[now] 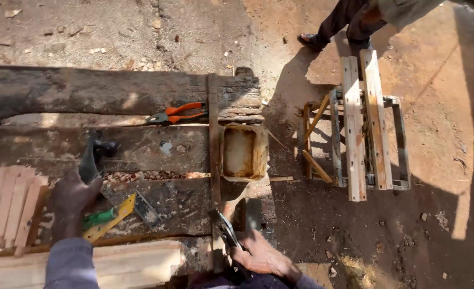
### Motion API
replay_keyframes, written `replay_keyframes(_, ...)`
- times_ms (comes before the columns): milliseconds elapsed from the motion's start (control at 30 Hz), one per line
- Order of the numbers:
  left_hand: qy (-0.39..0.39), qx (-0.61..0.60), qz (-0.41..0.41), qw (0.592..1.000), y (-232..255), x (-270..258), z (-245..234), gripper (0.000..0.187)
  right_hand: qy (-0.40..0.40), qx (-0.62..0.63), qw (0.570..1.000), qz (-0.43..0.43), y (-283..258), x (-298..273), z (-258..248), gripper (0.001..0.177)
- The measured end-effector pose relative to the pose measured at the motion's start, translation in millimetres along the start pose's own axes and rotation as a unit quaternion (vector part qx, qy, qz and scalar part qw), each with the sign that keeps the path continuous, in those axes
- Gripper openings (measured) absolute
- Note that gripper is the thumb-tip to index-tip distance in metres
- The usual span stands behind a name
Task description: Sharpening a hand plane blade on a sharpening stone in a workshop environment.
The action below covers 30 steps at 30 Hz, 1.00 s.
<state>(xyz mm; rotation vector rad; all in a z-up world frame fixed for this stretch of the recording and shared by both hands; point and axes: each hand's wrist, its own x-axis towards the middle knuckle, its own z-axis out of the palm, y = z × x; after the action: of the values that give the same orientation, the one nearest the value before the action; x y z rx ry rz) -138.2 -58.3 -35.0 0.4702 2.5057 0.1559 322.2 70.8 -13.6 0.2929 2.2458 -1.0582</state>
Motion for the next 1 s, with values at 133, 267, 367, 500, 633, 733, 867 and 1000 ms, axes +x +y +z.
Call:
replay_keyframes(133,0.163,-0.045,0.017,0.986,-25,-45,14,0.077,0.074,0.275,0.954,0.090,-45,-3,-39,0.036)
replay_keyframes(267,0.235,-0.300,0.061,0.922,-7,-116,70,0.044,0.192,0.330,0.920,-0.088,-37,5,-28,0.038)
replay_keyframes(367,-0.091,-0.691,-0.053,0.715,53,-230,84,0.036,0.189,0.353,0.907,-0.132,-38,-5,-11,0.029)
replay_keyframes(500,-0.115,-0.766,-0.012,0.633,88,-287,180,0.033,0.136,0.405,0.886,-0.182,-45,-16,-7,0.032)
replay_keyframes(633,-0.108,-0.855,-0.079,0.500,117,-341,131,0.027,0.134,0.408,0.880,-0.203,-34,-7,16,0.046)
replay_keyframes(733,-0.023,-0.865,-0.076,0.495,88,-308,191,0.025,0.147,0.378,0.893,-0.196,-7,8,28,0.056)
replay_keyframes(867,-0.015,-0.876,-0.034,0.481,76,-306,180,0.041,0.141,0.332,0.913,-0.193,1,29,25,0.063)
replay_keyframes(1000,-0.004,-0.883,-0.037,0.467,50,-294,196,0.039,0.166,0.310,0.924,-0.152,-30,22,-13,0.061)
